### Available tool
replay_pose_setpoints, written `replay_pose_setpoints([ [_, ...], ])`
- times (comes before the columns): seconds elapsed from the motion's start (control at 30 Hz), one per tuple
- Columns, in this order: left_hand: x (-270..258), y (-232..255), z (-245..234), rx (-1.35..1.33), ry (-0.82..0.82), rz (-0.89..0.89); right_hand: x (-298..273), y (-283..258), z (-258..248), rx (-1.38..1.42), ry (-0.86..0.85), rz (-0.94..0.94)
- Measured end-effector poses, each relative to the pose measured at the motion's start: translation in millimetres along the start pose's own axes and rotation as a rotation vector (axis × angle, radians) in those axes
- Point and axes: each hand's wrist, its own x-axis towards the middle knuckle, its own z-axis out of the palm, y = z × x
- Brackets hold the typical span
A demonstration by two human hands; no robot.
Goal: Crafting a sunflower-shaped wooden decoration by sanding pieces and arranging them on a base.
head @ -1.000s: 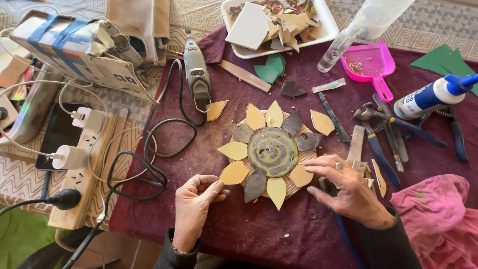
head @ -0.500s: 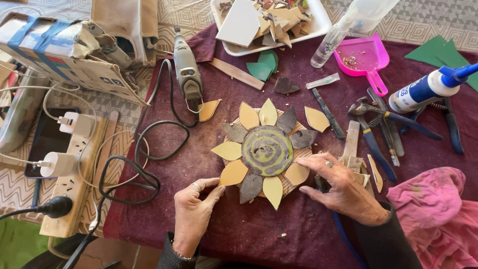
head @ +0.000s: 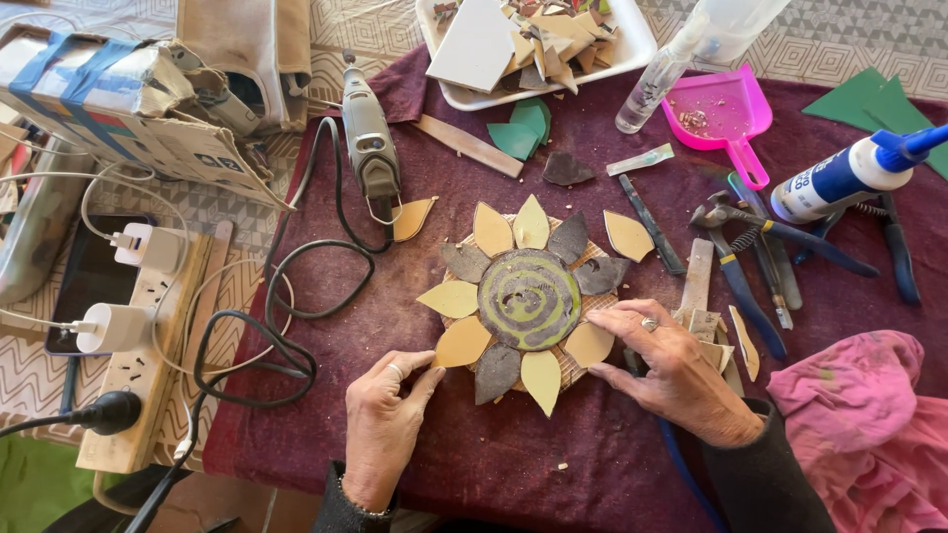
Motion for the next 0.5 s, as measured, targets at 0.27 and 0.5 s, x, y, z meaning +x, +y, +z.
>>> replay_pose_setpoints([
  [0.27,0,3,3,-0.008,0.002,0.035,1,-4,-8,-0.03,0.05,-0.012],
  [0.5,-18,10,22,0.075,0.154,0.268,0,-13,-5,-0.084,0.14,0.09],
])
